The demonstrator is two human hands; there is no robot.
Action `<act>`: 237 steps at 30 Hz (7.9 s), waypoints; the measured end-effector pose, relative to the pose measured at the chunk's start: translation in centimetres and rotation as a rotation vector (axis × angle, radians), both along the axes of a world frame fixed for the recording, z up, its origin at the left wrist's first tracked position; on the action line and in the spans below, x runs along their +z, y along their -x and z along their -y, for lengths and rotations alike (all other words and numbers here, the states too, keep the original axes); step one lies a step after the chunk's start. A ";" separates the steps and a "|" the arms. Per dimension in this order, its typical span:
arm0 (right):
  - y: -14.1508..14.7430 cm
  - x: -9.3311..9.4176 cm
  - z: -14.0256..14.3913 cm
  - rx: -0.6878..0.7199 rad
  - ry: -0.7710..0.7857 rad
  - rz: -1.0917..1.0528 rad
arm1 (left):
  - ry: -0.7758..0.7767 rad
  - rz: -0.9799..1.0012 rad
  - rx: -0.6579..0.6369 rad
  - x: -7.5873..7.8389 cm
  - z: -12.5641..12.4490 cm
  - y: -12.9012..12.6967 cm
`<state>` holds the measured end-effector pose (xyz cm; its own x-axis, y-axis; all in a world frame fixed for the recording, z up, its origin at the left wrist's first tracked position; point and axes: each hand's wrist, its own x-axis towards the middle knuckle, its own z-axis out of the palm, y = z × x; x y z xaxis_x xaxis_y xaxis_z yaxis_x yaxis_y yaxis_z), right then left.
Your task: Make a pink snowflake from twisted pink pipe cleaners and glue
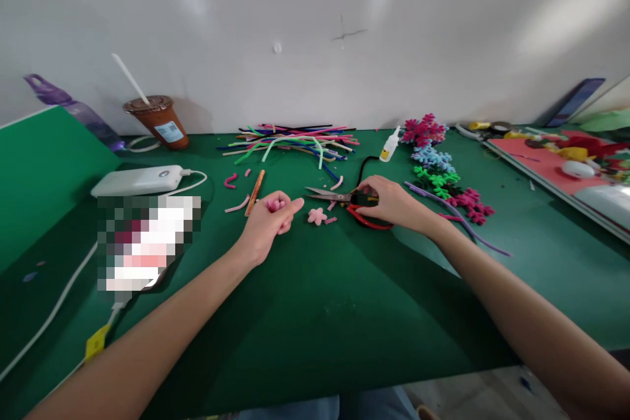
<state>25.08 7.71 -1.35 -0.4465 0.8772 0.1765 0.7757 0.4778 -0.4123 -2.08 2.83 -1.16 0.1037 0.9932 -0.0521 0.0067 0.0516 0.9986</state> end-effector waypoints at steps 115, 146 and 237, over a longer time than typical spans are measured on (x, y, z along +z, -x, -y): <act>-1.8 0.2 -11.0 -0.444 -0.077 -0.475 | -0.919 -1.154 0.092 -1.2 -3.2 5.7; 6.5 7.2 -2.5 0.159 0.430 -0.323 | -0.929 -1.102 0.074 -1.7 -3.5 7.4; 12.7 3.4 0.8 0.198 0.138 -1.247 | -0.897 -1.154 -0.041 -2.3 -4.0 7.2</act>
